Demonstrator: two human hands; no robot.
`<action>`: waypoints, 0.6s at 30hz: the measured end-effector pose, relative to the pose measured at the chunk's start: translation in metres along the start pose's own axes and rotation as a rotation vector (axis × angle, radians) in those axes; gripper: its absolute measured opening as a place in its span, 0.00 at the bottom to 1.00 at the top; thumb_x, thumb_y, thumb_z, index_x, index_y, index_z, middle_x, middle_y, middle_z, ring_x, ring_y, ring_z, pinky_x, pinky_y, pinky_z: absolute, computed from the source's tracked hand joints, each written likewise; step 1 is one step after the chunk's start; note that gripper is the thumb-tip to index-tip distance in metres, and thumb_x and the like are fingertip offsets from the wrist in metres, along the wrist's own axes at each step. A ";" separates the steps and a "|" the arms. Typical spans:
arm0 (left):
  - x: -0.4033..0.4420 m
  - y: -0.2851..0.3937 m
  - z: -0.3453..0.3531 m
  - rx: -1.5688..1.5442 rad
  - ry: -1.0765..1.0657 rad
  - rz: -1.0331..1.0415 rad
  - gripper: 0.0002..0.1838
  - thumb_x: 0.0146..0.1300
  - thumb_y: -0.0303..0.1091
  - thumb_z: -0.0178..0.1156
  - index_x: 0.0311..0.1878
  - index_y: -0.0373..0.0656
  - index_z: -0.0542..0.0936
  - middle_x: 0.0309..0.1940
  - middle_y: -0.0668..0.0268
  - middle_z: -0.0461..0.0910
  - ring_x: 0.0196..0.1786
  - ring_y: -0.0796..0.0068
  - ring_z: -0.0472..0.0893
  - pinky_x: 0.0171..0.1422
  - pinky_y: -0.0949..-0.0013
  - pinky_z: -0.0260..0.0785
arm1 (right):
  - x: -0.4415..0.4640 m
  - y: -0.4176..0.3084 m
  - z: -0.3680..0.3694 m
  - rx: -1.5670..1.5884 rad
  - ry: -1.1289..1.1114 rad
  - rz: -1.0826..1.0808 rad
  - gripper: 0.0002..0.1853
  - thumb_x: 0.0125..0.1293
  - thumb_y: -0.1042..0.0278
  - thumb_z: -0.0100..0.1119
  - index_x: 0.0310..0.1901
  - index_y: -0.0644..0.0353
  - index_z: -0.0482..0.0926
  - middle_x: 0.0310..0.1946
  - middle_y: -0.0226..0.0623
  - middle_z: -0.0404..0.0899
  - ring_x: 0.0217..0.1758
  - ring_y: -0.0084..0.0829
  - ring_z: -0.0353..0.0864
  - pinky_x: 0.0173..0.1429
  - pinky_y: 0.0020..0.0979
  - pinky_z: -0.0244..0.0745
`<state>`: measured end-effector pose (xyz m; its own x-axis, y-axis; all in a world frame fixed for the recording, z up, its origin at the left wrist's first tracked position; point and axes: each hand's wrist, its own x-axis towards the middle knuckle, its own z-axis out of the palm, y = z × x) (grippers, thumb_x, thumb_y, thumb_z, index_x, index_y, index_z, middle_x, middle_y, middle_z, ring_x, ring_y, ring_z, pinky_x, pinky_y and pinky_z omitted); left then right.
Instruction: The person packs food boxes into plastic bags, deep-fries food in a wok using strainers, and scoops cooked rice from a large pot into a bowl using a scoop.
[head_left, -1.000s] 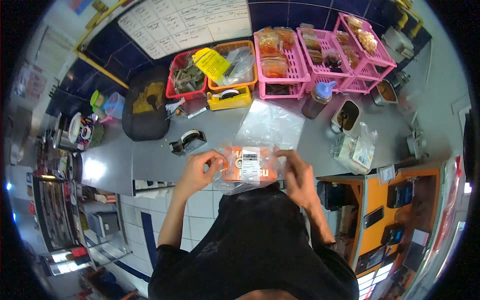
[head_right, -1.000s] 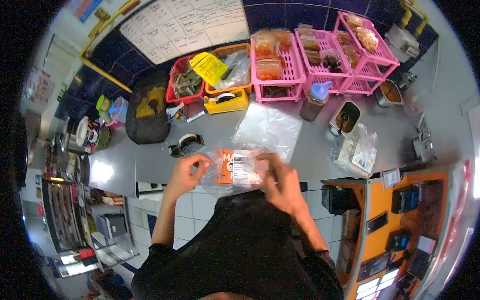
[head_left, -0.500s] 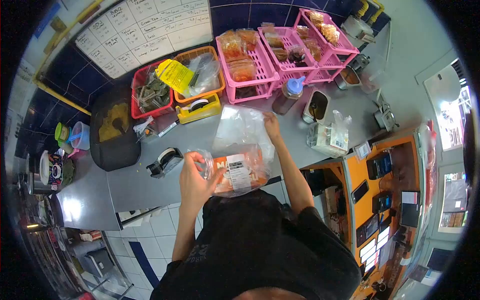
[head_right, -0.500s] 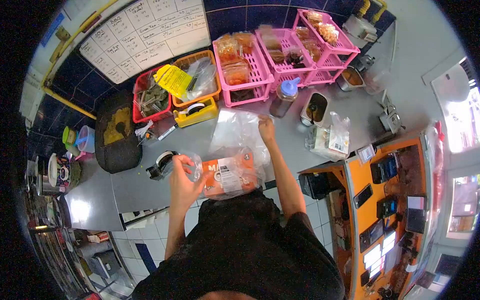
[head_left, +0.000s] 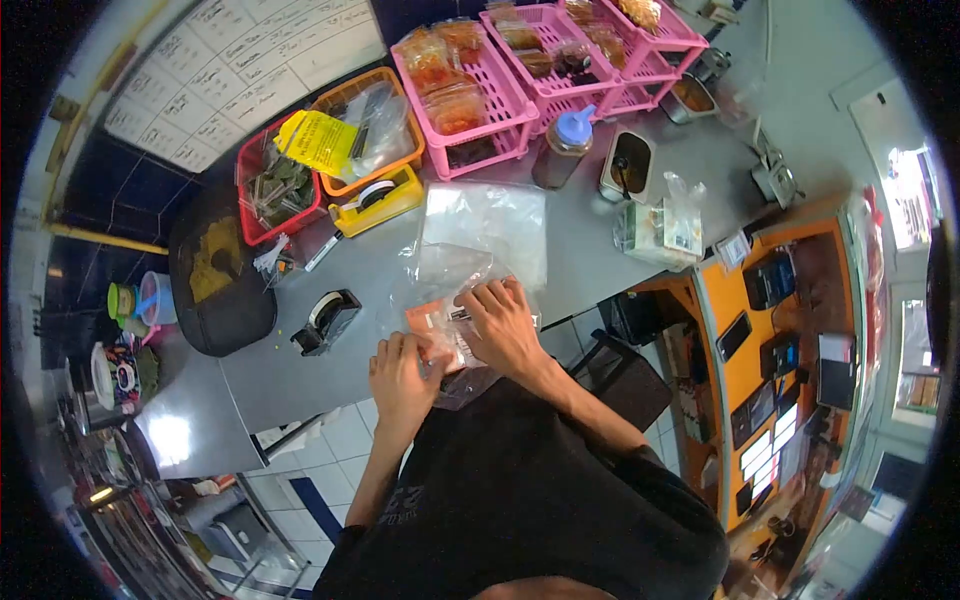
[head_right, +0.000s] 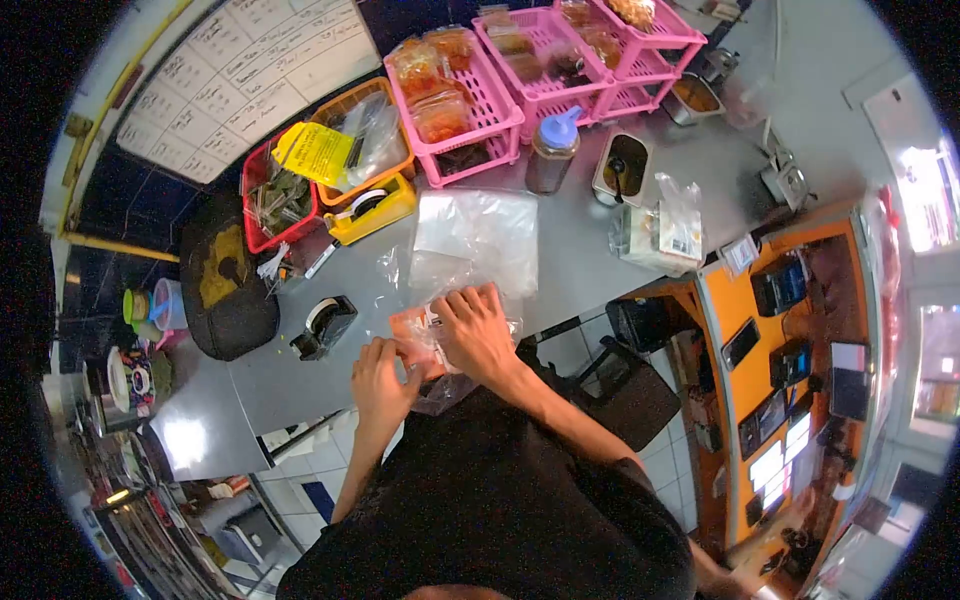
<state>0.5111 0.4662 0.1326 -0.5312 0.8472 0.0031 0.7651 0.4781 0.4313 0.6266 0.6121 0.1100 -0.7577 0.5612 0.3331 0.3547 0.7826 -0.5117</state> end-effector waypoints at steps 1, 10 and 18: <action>0.000 0.000 0.002 -0.016 -0.025 0.002 0.08 0.60 0.37 0.64 0.34 0.44 0.78 0.33 0.66 0.80 0.46 0.63 0.76 0.48 0.59 0.65 | 0.004 0.002 -0.001 0.082 -0.045 -0.003 0.15 0.50 0.68 0.69 0.39 0.58 0.76 0.36 0.38 0.76 0.46 0.42 0.75 0.60 0.44 0.63; -0.012 -0.009 -0.040 -1.578 -0.061 -0.176 0.09 0.71 0.36 0.50 0.39 0.40 0.70 0.26 0.66 0.77 0.27 0.75 0.70 0.45 0.65 0.65 | -0.009 -0.005 -0.079 0.414 0.233 0.090 0.12 0.50 0.78 0.61 0.39 0.67 0.76 0.43 0.49 0.74 0.47 0.47 0.76 0.56 0.42 0.70; 0.002 0.035 -0.073 -0.584 -0.181 0.252 0.05 0.59 0.26 0.61 0.38 0.41 0.78 0.34 0.61 0.78 0.40 0.60 0.77 0.51 0.63 0.64 | -0.005 0.009 -0.038 0.897 -0.387 0.185 0.17 0.63 0.72 0.61 0.53 0.64 0.73 0.53 0.43 0.78 0.56 0.35 0.76 0.63 0.36 0.68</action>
<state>0.5106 0.4679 0.2133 -0.2531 0.9667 0.0380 0.5079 0.0994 0.8557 0.6542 0.6265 0.1338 -0.9153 0.4026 -0.0120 0.0605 0.1080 -0.9923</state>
